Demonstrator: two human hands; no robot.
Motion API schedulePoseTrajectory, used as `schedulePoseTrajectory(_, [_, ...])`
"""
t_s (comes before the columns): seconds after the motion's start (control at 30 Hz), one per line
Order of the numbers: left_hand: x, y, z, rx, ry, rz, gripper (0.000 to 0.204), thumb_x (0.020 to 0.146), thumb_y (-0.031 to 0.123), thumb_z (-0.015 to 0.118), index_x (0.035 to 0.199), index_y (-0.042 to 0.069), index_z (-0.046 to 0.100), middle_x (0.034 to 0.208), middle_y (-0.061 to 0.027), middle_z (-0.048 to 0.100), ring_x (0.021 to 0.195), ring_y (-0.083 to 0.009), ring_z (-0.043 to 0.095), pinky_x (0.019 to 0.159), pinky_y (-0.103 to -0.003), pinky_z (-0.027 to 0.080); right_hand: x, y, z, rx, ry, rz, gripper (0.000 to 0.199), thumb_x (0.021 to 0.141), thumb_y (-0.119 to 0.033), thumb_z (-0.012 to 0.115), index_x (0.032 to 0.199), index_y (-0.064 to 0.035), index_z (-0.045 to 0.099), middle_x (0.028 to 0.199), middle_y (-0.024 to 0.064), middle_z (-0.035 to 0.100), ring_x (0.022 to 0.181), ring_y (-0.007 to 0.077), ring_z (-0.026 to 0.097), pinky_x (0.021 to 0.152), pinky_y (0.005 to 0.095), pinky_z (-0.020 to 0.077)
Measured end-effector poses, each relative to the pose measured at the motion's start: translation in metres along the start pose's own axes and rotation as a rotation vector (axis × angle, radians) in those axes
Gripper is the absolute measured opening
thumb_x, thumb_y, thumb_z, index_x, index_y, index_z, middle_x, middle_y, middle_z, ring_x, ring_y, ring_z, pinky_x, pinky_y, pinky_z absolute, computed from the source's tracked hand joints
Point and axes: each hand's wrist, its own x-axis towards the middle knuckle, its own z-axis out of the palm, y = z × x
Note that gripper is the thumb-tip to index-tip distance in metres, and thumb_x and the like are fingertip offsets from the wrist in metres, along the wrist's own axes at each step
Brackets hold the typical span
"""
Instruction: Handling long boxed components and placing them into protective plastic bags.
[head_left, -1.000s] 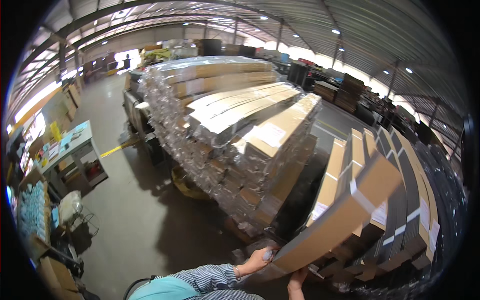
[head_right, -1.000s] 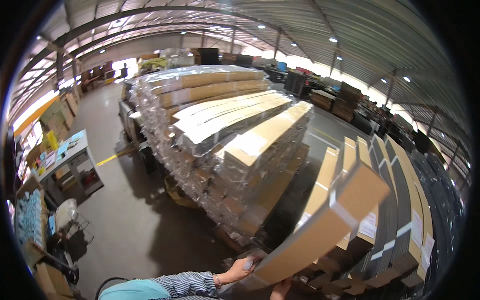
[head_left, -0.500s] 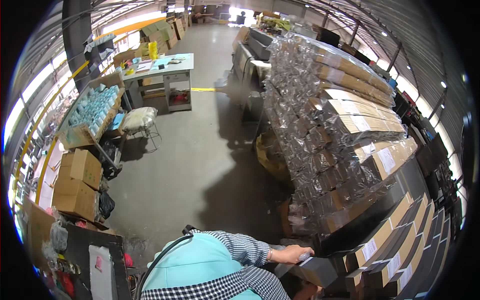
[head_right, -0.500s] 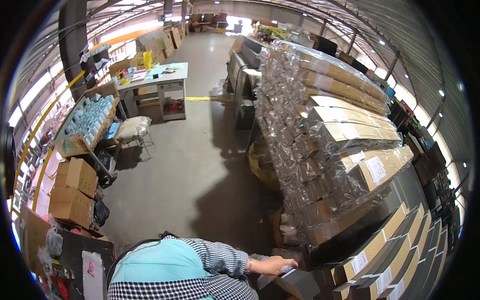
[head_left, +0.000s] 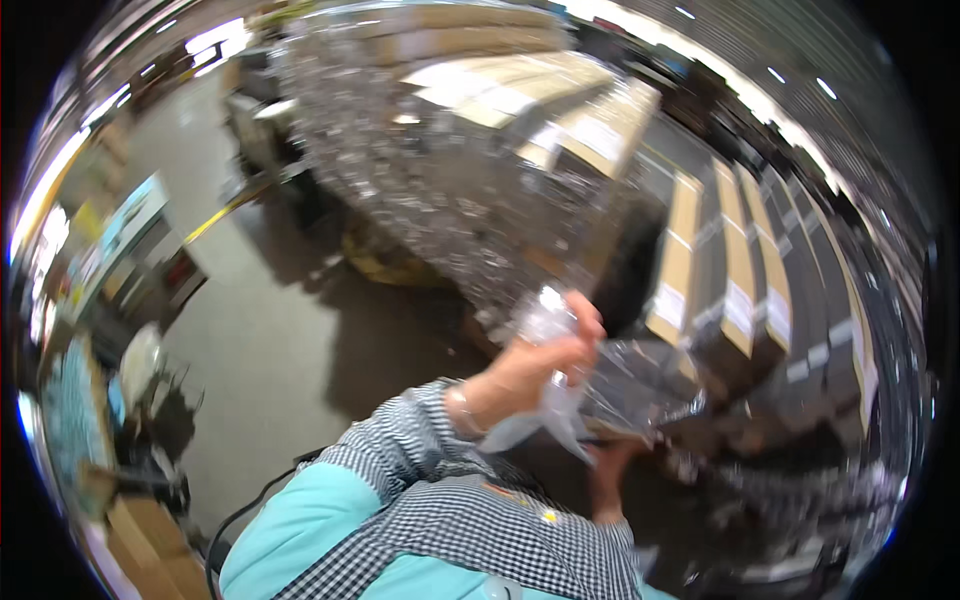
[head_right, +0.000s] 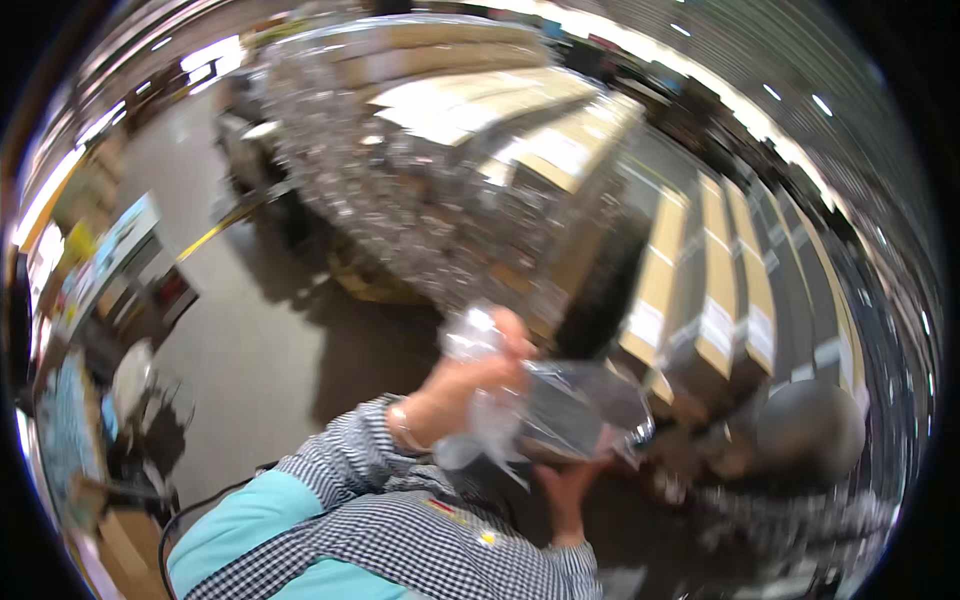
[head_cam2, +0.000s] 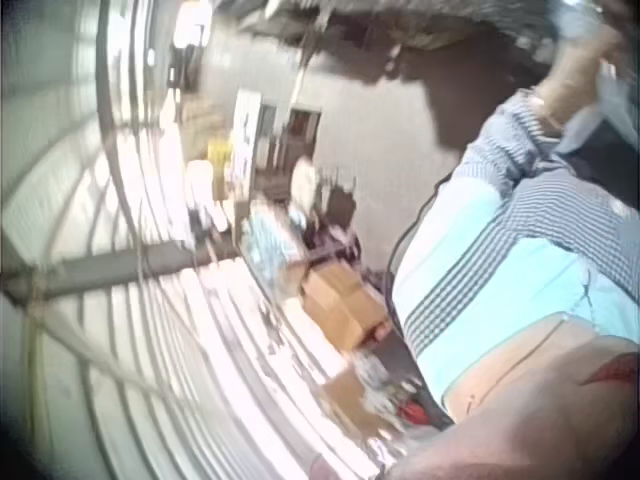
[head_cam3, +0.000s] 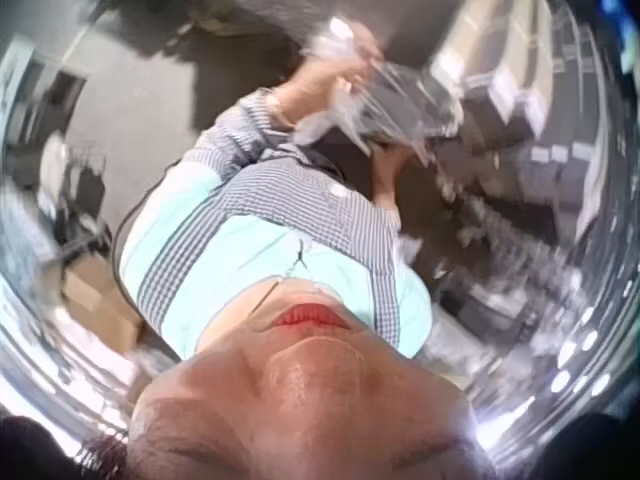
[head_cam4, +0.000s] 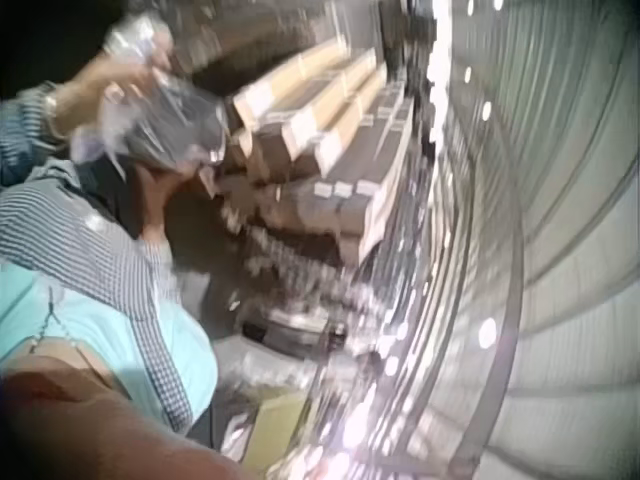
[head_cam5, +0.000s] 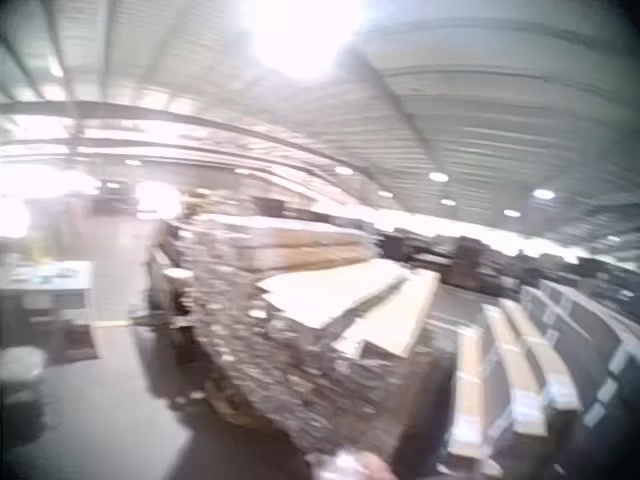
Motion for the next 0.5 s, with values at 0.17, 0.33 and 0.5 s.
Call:
schedulePoseTrajectory(0.17, [0.006,0.07,0.043,-0.791,-0.268,0.146,0.015,0.103,0.02,0.05,0.116,0.013,0.051,0.078,0.0016,0.053,0.058,-0.0052,0.047,0.05,-0.024,0.043,-0.077,0.044,0.054,0.027,-0.581,0.132,0.074,0.076,-0.014,0.083,0.14,-0.003,0.047,0.142,0.0174,0.05,0.134,0.0297,0.043,0.113,0.0456,0.0343])
schedulePoseTrajectory(0.33, [0.037,0.037,-0.017,0.003,0.07,0.153,0.05,0.099,0.02,0.059,0.144,0.006,0.043,0.088,-0.0036,0.062,0.06,-0.0048,0.048,0.053,-0.019,0.04,-0.059,0.134,0.081,-0.252,-0.488,0.365,0.073,0.077,-0.016,0.082,0.139,-0.0043,0.045,0.12,0.0101,0.065,0.115,0.0233,0.059,0.097,0.0371,0.0492])
schedulePoseTrajectory(0.5, [0.015,-0.018,-0.092,0.462,-0.034,-0.321,0.031,0.094,0.018,0.065,0.119,0.0,0.066,0.085,-0.0029,0.07,0.085,-0.0088,0.063,0.079,-0.026,0.048,0.149,0.123,0.067,-0.022,0.119,0.178,0.054,0.089,-0.008,0.071,0.137,0.0025,0.049,0.118,0.0108,0.063,0.105,0.0188,0.061,0.086,0.0335,0.0514])
